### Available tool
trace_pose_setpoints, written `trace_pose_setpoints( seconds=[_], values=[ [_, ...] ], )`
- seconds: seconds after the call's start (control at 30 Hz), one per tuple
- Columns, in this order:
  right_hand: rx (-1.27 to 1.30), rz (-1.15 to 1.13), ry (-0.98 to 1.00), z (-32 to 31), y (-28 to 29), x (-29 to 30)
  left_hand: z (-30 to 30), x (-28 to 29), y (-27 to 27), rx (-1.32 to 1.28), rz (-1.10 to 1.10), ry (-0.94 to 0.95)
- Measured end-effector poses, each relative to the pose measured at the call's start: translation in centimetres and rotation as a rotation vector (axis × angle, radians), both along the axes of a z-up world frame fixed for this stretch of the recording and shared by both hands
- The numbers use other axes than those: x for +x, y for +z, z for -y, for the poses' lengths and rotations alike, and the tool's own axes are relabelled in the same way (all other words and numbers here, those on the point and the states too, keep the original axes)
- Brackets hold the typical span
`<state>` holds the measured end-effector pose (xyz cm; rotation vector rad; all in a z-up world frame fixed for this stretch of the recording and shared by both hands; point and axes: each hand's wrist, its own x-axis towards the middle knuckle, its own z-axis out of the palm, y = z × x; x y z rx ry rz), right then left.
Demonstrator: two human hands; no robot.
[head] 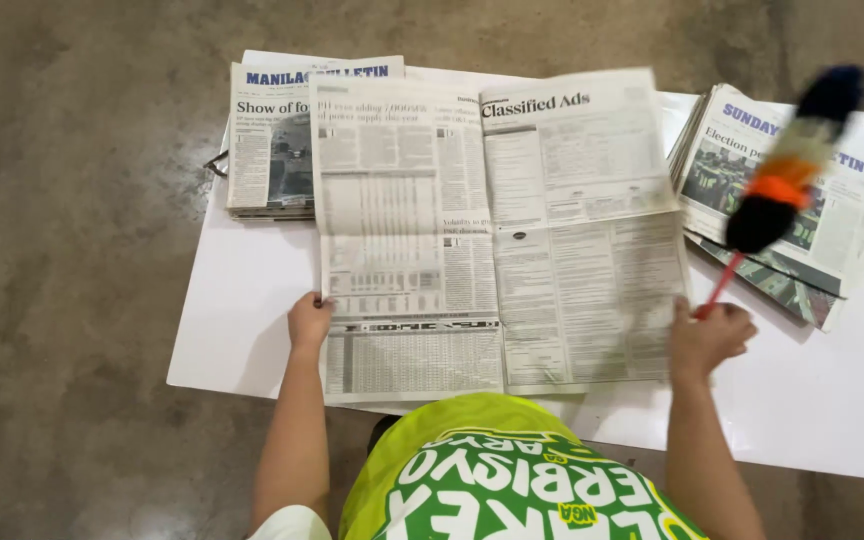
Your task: Dusting and organizing stacks of newspapers on a table using a feather duster.
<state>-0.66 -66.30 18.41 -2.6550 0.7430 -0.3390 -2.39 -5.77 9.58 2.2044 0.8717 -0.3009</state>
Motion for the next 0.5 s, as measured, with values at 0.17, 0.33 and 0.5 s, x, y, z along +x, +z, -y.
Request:
trace_pose_setpoints(
  seconds=[0.17,0.33,0.5],
  values=[
    [0.066,0.135,0.369,-8.9,-5.3,-2.3,-1.0,0.7,-5.8,0.144,-0.092,-0.019],
    [0.139,-0.495,0.842,-17.2,-5.5,-5.4,-2.0,1.8,-7.9,0.169,-0.143,-0.015],
    [0.023,-0.483,0.724,-12.0,-9.4,-3.7,-1.8,1.1,-6.1,0.090,-0.125,-0.057]
  ],
)
